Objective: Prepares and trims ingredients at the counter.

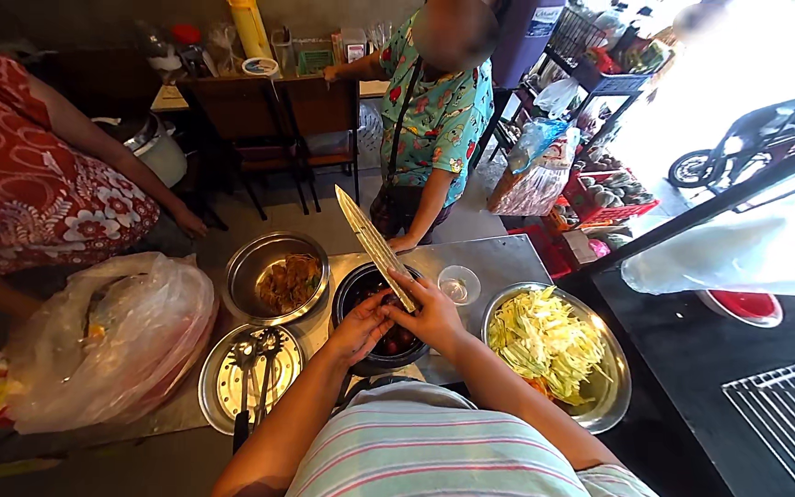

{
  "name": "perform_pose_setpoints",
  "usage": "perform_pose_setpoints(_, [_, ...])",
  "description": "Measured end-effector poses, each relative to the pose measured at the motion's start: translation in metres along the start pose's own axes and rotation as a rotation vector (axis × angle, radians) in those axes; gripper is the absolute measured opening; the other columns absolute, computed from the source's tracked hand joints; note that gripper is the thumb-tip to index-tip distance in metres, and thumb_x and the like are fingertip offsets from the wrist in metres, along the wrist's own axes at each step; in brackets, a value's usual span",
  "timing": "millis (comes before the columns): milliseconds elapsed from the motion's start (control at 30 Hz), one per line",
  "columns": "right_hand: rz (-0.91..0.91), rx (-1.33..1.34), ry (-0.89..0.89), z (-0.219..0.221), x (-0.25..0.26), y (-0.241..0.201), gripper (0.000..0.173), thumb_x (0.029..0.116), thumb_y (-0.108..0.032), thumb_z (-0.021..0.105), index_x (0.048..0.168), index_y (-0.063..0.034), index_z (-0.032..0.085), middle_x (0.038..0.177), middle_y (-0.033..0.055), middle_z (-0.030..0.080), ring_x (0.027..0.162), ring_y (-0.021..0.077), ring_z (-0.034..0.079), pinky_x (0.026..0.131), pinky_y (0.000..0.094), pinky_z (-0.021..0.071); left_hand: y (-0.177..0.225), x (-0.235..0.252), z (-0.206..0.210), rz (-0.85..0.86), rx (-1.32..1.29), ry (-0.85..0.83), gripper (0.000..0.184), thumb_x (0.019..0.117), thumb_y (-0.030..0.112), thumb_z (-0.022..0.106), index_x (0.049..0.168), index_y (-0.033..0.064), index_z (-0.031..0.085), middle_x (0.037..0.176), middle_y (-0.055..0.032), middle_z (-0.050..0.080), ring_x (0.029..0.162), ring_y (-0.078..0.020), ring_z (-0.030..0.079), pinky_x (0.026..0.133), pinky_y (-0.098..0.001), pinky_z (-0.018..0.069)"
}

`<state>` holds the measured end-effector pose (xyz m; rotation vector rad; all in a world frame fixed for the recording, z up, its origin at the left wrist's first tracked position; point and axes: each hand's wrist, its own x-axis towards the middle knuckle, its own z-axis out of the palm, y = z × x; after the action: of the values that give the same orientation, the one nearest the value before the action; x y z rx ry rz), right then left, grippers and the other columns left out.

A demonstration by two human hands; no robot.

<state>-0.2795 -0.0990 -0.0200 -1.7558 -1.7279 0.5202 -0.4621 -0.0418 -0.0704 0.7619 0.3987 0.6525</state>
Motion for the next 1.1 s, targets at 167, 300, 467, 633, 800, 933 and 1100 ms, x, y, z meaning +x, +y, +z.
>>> perform_pose_setpoints(167, [0.036,0.143,-0.011,0.002,-0.001,-0.002,0.066,0.0935,-0.058,0.066,0.152,-0.0295,0.054,0.122,0.012,0.069,0.107,0.0236,0.067,0.092,0.046,0.0549,-0.004,-0.001,0.005,0.043,-0.062,-0.017,0.047,0.1016,0.009,0.063,0.144,0.001,0.047,0.128,-0.0079,0.067,0.116,-0.0167,0.068,0.106,-0.0328,0.0534])
perform_pose_setpoints(300, [0.048,0.207,-0.022,0.004,-0.004,-0.004,0.065,0.0959,-0.058,0.064,0.153,-0.0292,0.053,0.125,0.0106,0.069,0.11,0.0212,0.067,0.096,0.0439,0.0544,-0.005,-0.004,0.01,0.066,-0.056,0.016,0.039,0.1034,0.004,0.056,0.142,-0.0015,0.05,0.128,-0.0093,0.067,0.116,-0.0168,0.068,0.106,-0.033,0.0536])
perform_pose_setpoints(467, [0.044,0.285,-0.009,0.009,-0.007,-0.004,0.064,0.0968,-0.055,0.066,0.152,-0.0262,0.054,0.131,0.0109,0.068,0.114,0.0194,0.066,0.1,0.0408,0.0532,-0.01,-0.007,0.01,0.09,-0.102,0.002,0.037,0.1033,0.003,0.056,0.14,-0.0018,0.051,0.128,-0.0097,0.068,0.116,-0.0173,0.068,0.106,-0.033,0.0534])
perform_pose_setpoints(633, [0.094,0.196,-0.024,0.008,-0.007,-0.008,0.061,0.098,-0.059,0.061,0.152,-0.0311,0.054,0.12,0.0108,0.07,0.106,0.0215,0.067,0.093,0.0435,0.0545,-0.013,-0.006,0.008,0.114,-0.08,0.023,0.035,0.1035,0.003,0.055,0.138,-0.0028,0.053,0.129,-0.0102,0.067,0.116,-0.017,0.067,0.106,-0.0329,0.0531])
perform_pose_setpoints(800, [0.102,0.27,-0.033,0.013,-0.006,-0.003,0.063,0.098,-0.058,0.062,0.153,-0.0276,0.053,0.129,0.0117,0.069,0.115,0.0218,0.066,0.101,0.043,0.0523,-0.016,-0.005,0.009,0.108,-0.083,0.054,0.032,0.1064,0.003,0.048,0.138,-0.0026,0.051,0.127,-0.0095,0.067,0.114,-0.0164,0.068,0.105,-0.0324,0.0538])
perform_pose_setpoints(933, [0.136,0.271,-0.032,0.014,-0.007,-0.004,0.062,0.0984,-0.057,0.062,0.153,-0.0287,0.053,0.127,0.0132,0.069,0.112,0.0228,0.066,0.098,0.0431,0.053,-0.018,-0.004,0.008,0.123,-0.091,0.052,0.032,0.1063,0.004,0.049,0.138,-0.0026,0.052,0.128,-0.0093,0.067,0.115,-0.0158,0.067,0.105,-0.032,0.0535])
perform_pose_setpoints(1100, [0.129,0.325,-0.008,0.023,-0.01,-0.001,0.056,0.1015,-0.052,0.06,0.151,-0.0271,0.055,0.133,0.0094,0.069,0.118,0.0194,0.067,0.103,0.0421,0.0526,-0.023,0.0,0.005,0.192,-0.051,0.051,0.038,0.1056,0.003,0.05,0.143,-0.0039,0.048,0.13,-0.0098,0.066,0.116,-0.0163,0.067,0.106,-0.0329,0.053])
